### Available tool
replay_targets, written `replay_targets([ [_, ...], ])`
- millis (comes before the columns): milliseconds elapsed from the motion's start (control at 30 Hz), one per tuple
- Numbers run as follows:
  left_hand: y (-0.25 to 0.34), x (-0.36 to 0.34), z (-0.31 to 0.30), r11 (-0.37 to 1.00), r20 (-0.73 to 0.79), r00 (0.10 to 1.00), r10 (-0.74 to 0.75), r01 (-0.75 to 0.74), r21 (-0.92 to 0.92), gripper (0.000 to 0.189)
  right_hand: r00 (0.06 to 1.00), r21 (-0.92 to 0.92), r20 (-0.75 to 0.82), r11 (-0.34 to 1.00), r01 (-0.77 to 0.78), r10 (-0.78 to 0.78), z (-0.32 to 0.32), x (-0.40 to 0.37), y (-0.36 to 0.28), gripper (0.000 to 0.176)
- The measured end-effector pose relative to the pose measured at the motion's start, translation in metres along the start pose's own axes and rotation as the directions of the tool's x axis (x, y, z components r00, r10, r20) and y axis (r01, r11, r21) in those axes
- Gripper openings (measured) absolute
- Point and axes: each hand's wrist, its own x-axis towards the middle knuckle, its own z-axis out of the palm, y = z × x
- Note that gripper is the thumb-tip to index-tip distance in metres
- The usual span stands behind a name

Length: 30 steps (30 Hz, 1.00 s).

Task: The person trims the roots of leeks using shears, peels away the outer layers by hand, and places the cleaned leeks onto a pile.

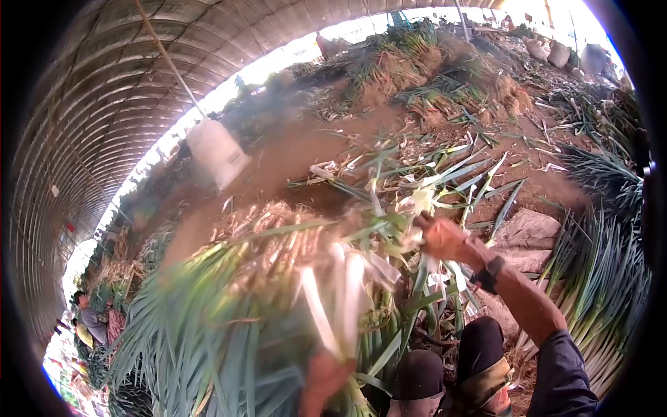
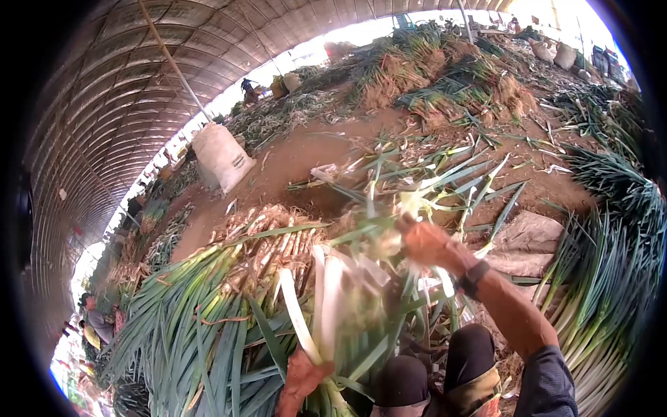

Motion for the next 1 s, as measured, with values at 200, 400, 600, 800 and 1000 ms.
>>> replay_targets([
  [200,0.013,-0.010,-0.009,0.981,0.075,0.994,0.076,-0.061,-0.183,0.049,0.980,0.415,-0.036,0.889,0.195,-0.198,0.056,-0.035,-0.085,0.026],
  [400,-0.013,-0.020,0.003,0.845,0.061,0.843,0.534,-0.531,-0.060,0.051,0.945,0.566,-0.325,0.806,0.171,0.028,0.043,-0.010,-0.111,0.017],
  [600,0.001,-0.011,0.005,0.948,0.059,0.950,0.306,-0.299,-0.106,0.054,0.960,0.918,-0.275,0.310,0.248,0.046,0.078,0.113,-0.018,0.013],
  [800,0.003,-0.038,-0.002,0.862,0.157,0.941,0.298,-0.195,-0.469,0.078,0.892,-0.056,-0.449,0.995,-0.085,0.051,-0.001,0.083,0.022,0.027],
  [1000,-0.017,-0.023,-0.016,0.909,0.262,0.960,0.096,0.023,-0.415,0.076,0.950,0.998,0.041,-0.039,-0.056,-0.311,-0.002,0.050,0.014,0.053],
])
